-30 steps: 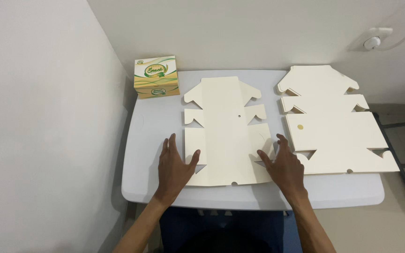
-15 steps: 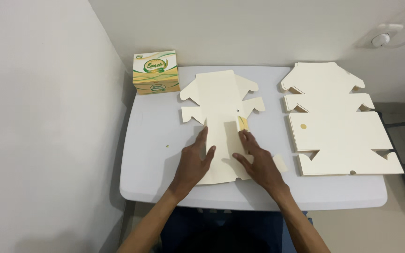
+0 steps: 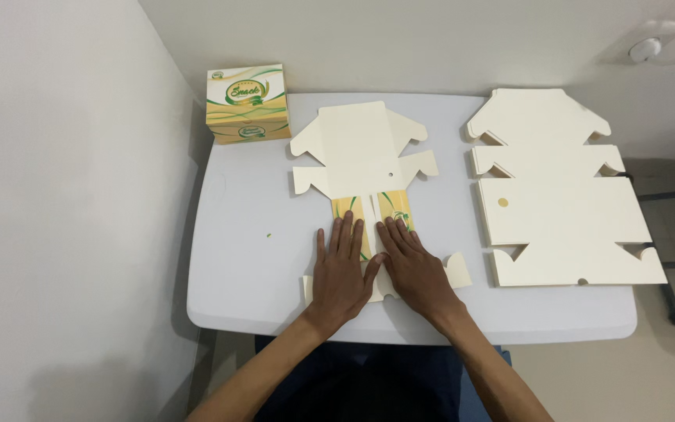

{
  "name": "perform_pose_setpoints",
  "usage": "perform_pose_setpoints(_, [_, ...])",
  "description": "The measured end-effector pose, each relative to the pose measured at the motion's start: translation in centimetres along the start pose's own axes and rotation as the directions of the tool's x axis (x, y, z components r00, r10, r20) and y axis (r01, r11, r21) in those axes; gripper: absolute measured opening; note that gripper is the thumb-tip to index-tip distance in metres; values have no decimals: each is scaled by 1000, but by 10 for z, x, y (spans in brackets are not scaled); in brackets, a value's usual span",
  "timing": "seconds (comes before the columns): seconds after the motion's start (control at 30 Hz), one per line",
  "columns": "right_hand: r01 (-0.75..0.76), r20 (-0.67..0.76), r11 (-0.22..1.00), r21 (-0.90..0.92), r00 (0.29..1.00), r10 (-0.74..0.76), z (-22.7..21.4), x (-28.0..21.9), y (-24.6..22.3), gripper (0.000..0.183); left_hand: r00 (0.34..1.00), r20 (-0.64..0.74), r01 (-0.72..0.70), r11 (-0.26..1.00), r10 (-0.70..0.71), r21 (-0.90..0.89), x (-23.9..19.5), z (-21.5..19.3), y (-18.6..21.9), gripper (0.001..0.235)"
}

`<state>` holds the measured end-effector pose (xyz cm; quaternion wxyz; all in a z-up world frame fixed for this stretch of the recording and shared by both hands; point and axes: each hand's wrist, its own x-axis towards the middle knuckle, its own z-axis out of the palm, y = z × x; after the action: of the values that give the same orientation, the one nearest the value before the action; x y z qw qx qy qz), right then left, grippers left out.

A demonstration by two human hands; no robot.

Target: The person assembles a flat cardboard box by folding the sides and tucking the flaps into slots to form a rectangular container. They then place a smaller, pre-assembled box inside the newly formed container and close the lid. The person repeats the assembly process with another flat cardboard piece.

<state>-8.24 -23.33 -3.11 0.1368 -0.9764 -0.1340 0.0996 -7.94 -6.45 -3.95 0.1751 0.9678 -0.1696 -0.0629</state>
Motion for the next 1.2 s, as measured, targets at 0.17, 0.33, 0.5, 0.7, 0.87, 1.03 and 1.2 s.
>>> perform_pose_setpoints(0.17, [-16,-259,998,53,965,29,-3,27,32,38,1000,3,7,1000,-7,-4,9,-5,-2,71])
perform_pose_setpoints(0.33, [97,-184,993,65,979,-83,5,37,25,50,999,-11,-52,999,52,-15,17,-4,-16,74])
perform_pose_setpoints(0.5, [136,-224,971,-196,958,-179,25,39,26,54,994,-51,-94,996,94,9,14,-3,-16,83])
perform_pose_setpoints(0.7, [-128,-58,858,497,982,180,-42,7,-2,71,990,-134,-88,901,34,-424,-14,-66,3,91])
perform_pose_setpoints(0.87, [-22,-230,624,781,919,320,-28,-6,26,64,990,-91,24,784,-103,-621,-24,-72,-9,76])
perform_pose_setpoints(1.03, [-211,-208,644,736,834,511,-56,-31,21,44,977,-85,139,882,-198,-451,-33,-66,-40,78])
perform_pose_setpoints(1.2, [-257,-125,668,699,875,467,-53,-22,34,54,975,-78,157,897,-207,-414,-27,-54,-64,70])
